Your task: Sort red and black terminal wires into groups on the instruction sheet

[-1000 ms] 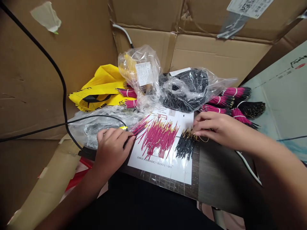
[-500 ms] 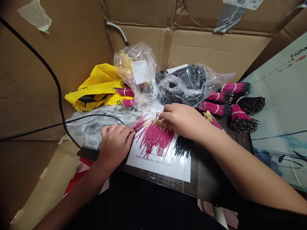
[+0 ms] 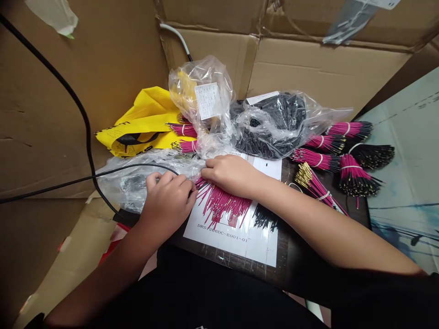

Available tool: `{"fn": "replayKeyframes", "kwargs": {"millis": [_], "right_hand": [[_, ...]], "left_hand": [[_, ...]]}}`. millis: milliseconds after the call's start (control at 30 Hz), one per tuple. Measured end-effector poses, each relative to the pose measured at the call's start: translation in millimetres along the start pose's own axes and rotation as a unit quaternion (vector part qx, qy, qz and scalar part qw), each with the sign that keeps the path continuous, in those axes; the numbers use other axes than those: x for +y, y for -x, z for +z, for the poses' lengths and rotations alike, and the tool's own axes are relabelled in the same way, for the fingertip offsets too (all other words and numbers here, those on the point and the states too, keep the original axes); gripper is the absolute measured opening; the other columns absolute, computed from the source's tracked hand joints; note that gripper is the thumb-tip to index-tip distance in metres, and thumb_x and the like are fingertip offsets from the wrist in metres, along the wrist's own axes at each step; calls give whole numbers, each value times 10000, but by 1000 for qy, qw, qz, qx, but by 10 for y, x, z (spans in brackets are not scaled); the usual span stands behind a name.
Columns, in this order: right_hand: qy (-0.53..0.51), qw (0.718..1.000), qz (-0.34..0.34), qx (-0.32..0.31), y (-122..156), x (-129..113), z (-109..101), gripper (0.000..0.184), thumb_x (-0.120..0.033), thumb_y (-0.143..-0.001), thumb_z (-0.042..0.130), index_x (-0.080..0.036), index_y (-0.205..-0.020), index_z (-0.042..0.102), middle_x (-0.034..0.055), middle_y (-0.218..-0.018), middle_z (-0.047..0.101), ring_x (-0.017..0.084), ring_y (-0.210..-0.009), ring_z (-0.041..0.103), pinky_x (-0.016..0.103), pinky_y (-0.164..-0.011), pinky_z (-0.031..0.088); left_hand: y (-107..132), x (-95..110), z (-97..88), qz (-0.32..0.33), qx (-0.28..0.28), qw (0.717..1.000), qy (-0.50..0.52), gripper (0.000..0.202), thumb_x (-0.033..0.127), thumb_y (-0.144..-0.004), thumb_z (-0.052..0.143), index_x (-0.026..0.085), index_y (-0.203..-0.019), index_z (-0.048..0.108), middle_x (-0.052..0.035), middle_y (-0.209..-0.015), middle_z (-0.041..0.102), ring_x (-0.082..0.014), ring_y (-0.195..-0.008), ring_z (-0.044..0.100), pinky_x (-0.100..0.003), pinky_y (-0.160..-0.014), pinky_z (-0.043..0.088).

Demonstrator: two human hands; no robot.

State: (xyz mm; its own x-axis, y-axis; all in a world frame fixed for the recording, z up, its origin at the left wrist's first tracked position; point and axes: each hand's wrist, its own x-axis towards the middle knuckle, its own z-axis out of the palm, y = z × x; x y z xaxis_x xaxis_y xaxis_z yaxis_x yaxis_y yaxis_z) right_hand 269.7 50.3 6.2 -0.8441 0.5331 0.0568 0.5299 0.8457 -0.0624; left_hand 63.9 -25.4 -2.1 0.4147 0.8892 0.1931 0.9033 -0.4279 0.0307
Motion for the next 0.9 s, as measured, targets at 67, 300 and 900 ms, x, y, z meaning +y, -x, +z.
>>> {"fn": "replayKeyframes", "kwargs": {"millis": [67, 300, 900], "right_hand": [[-2, 1000, -8, 6, 23, 9, 5, 226, -243, -1047, 485, -180, -946, 676, 45, -864, 615, 146, -705, 473, 318, -631, 237], [-17, 999, 16, 39, 167, 69, -14, 327, -319, -1074, 416, -170, -912, 657, 57, -874, 606, 152, -725, 481, 318, -646, 280], [-39, 998, 3, 42, 111, -17, 9, 259, -313, -1051, 492, -173, -1000, 704, 60, -904, 627, 163, -736, 504, 314, -646, 290]], "left_hand": [[-21, 29, -12, 17, -8, 999, -29, 211, 141, -918, 525, 173, -764, 665, -96, -782, 668, -294, -832, 551, -531, -871, 343], [-81, 33, 14, 41, -18, 998, -32, 163, 144, -841, 540, 161, -766, 684, -115, -767, 661, -300, -801, 554, -538, -872, 382], [-21, -81, -34, 14, 16, 999, 48, 151, 176, -865, 550, 202, -721, 585, -34, -749, 663, -237, -801, 569, -484, -885, 350]]}}
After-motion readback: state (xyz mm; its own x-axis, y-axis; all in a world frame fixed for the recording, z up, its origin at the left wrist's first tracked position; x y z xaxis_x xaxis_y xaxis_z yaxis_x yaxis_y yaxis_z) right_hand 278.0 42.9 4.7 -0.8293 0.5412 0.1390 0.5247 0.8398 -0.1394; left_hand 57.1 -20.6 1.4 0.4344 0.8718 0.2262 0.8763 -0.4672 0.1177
